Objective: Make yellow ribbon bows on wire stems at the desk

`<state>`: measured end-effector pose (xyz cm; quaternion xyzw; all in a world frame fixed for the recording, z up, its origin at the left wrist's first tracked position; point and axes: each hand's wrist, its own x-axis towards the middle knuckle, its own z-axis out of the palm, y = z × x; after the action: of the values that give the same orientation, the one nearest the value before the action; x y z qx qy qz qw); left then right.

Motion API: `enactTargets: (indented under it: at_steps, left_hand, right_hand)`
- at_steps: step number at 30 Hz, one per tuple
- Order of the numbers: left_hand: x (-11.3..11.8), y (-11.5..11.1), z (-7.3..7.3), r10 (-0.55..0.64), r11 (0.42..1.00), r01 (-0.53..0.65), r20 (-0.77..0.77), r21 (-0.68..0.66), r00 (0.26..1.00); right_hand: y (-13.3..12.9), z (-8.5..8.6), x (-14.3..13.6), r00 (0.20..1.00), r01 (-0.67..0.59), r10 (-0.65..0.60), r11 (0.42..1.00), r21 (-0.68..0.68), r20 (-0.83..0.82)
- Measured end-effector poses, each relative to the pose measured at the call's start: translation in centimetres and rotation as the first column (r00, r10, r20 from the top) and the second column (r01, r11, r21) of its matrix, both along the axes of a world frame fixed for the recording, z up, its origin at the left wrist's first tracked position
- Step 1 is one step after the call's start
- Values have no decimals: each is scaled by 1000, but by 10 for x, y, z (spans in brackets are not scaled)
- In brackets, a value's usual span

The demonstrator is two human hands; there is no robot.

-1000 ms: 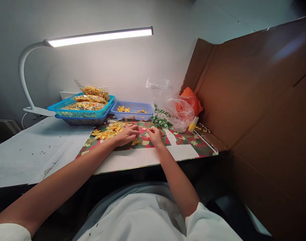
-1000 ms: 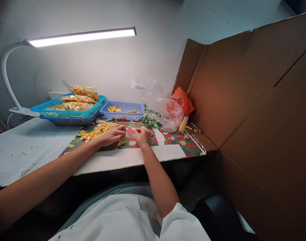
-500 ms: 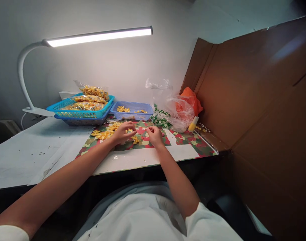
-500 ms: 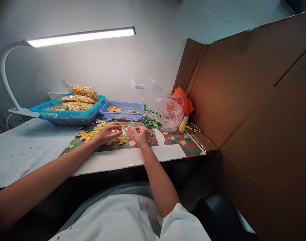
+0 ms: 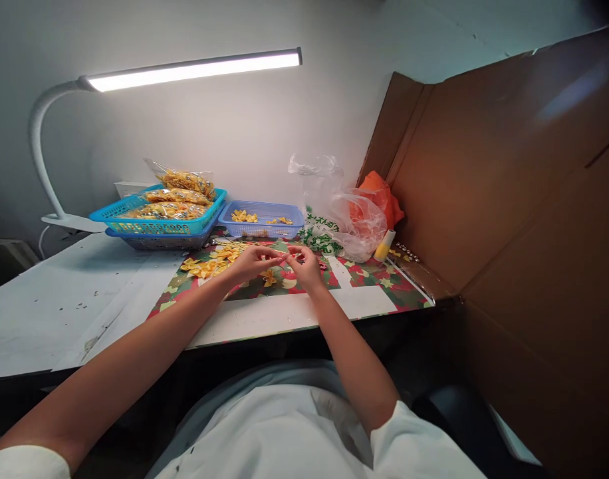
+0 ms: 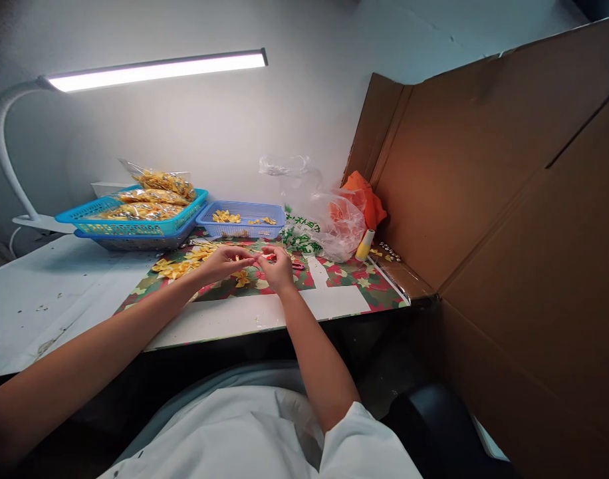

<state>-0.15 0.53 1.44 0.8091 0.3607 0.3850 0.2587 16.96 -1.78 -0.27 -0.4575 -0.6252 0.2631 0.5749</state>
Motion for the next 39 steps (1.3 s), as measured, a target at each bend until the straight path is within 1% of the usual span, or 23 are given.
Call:
enactTargets:
  at_steps: [3,5,7,13,19,24,27,29,35,39]
  left_hand:
    - [0,-1,0,5,1000,-5,6,-11,1000]
    - [0,-1,0,11,1000,-11,-10,-12,1000]
    - [0,0,0,13,1000,-13,-25,-8,1000]
    - [-4,5,-4,-47,999,48,-71,5,996]
    - [-7,8,-6,-100,995,98,-98,-24,990]
    - [-11,7,-5,-112,994,111,-143,-16,983]
    - [-13,7,-4,-124,991,129,-163,21,979]
    - [-14,7,-3,-124,988,140,-204,66,971]
    - [-16,9,-4,-89,961,167,-324,222,942]
    - [-17,10,-5,-65,945,177,-372,275,926]
  right_hand:
    - [1,-1,0,997,-64,63,997,-46,-39]
    - [0,-1,0,992,-113,111,992,-47,-58]
    - [0,-1,-1,989,-131,128,990,-47,-73]
    - [1,-1,-2,996,-85,84,996,-40,-42]
    - [2,-2,-1,999,-33,33,999,-39,-8]
    - [5,-5,0,1000,19,-19,999,-35,-8]
    - [6,-6,0,1000,23,-23,999,-40,3]
    - [6,-6,1,1000,26,-26,999,-38,8]
    - [5,-4,1,1000,30,-30,998,-47,0]
    - [4,-3,2,999,41,-42,998,-46,-3]
